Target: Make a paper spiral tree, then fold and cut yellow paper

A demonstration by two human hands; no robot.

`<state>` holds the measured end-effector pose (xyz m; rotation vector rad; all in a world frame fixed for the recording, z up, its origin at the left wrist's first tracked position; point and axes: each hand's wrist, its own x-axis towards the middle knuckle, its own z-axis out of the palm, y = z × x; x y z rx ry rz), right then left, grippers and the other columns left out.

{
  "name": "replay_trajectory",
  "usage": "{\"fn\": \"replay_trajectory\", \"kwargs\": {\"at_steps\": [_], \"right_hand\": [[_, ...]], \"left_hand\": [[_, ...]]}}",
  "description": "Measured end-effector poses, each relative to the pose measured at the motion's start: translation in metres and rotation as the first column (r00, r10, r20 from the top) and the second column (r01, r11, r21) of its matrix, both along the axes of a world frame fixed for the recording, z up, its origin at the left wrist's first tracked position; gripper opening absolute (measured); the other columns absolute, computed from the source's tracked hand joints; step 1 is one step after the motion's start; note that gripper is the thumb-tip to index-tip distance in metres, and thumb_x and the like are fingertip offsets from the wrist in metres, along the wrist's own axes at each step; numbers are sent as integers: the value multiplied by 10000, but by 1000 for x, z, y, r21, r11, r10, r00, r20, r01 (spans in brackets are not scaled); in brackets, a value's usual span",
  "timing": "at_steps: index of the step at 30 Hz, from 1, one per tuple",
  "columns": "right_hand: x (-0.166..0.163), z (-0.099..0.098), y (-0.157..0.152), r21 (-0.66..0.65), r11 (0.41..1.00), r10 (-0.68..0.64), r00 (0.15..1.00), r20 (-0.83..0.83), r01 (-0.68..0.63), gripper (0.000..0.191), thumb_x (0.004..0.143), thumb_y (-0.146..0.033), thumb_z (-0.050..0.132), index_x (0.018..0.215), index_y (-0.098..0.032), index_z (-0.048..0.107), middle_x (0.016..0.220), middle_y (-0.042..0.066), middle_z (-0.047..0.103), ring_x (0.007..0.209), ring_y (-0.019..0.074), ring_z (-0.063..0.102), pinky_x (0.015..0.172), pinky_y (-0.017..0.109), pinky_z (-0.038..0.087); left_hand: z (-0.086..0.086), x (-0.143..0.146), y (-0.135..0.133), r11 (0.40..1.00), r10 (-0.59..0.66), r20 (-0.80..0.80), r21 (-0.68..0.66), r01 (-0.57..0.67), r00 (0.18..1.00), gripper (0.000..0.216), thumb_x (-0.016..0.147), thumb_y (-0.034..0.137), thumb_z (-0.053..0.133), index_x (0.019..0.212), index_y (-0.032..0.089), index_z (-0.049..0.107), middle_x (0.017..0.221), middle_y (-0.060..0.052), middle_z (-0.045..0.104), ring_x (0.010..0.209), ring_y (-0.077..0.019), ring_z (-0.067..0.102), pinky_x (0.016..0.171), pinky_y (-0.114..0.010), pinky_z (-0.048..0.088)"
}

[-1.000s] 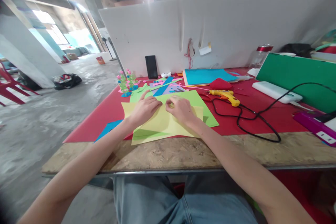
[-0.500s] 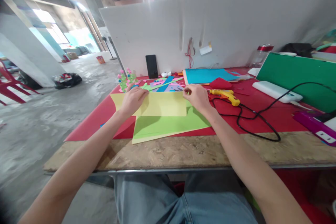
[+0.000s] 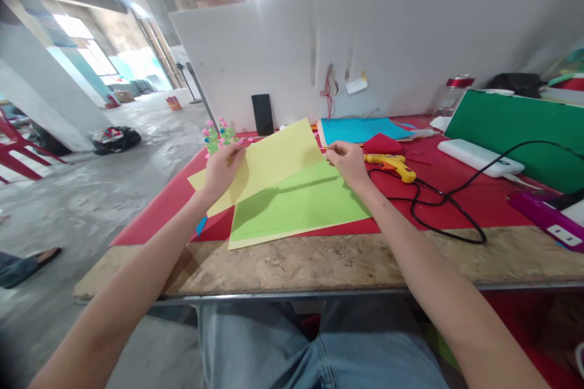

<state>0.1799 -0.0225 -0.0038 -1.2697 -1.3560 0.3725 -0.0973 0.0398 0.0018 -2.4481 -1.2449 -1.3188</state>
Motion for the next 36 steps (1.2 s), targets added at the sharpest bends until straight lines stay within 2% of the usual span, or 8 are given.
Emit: {"fn": "replay_trajectory", "kwargs": {"at_steps": [6, 11, 16, 21, 25, 29, 32, 36], "right_hand": [[-11, 1, -4, -45, 991, 115, 966, -233, -128, 41, 595, -195, 472, 567, -170, 487, 495, -17, 455, 467, 80, 421, 471, 219, 384], [-15, 3, -6, -55, 962, 234, 916, -327, -266, 56, 602, -224, 460, 586, -171, 452, 558, -6, 438, 511, 86, 432, 486, 226, 388], [-27, 12, -18, 42, 854, 488, 770, -411, -519, 90, 634, -257, 468, 598, -179, 440, 555, -16, 382, 515, 89, 413, 502, 244, 355], [-40, 15, -31, 40, 769, 606, 708, -364, -638, 146, 669, -291, 483, 586, -181, 434, 541, -17, 394, 507, 93, 403, 502, 253, 334], [-41, 13, -31, 62, 741, 649, 688, -324, -669, 202, 706, -255, 519, 546, -167, 434, 543, -22, 426, 497, 78, 416, 497, 238, 325], [-39, 10, -29, 98, 743, 655, 689, -309, -662, 168, 720, -237, 556, 581, -158, 502, 565, -24, 467, 499, 67, 430, 484, 220, 329], [-39, 8, -29, 72, 757, 642, 718, -270, -649, 141, 718, -260, 595, 635, -152, 557, 594, -12, 515, 518, 68, 454, 488, 214, 354], [-40, 4, -28, 25, 742, 662, 726, -186, -670, 139, 738, -274, 601, 682, -147, 610, 578, -2, 545, 521, 70, 479, 492, 206, 370]], "left_hand": [[4, 3, 0, 992, -39, 275, -102, 69, 961, 188, 807, 260, 441, 838, 169, 602, 787, -26, 649, 701, -146, 574, 635, -231, 424], [2, 5, 2, 983, -59, 356, -143, 117, 932, 177, 804, 270, 449, 803, 173, 597, 785, -16, 640, 737, -145, 575, 671, -235, 437], [0, 9, -1, 959, -88, 410, -211, 189, 908, 177, 799, 280, 454, 799, 166, 589, 781, -17, 629, 720, -140, 565, 647, -230, 432], [-1, 11, -4, 938, -113, 439, -247, 241, 891, 177, 794, 303, 472, 805, 175, 593, 776, -12, 620, 720, -142, 555, 638, -233, 423], [-3, 13, -4, 929, -130, 451, -257, 268, 883, 170, 791, 299, 476, 794, 176, 593, 752, -8, 607, 705, -140, 546, 634, -238, 417], [-3, 14, -4, 913, -147, 496, -266, 310, 856, 153, 781, 290, 494, 776, 172, 592, 736, 0, 596, 700, -132, 535, 633, -227, 401], [-2, 14, -5, 898, -137, 536, -287, 333, 833, 152, 773, 298, 506, 774, 173, 592, 741, 3, 593, 703, -128, 528, 633, -220, 391], [-2, 14, -5, 874, -126, 597, -310, 373, 793, 150, 757, 308, 529, 761, 174, 597, 741, 6, 592, 700, -127, 521, 641, -219, 386]]}}
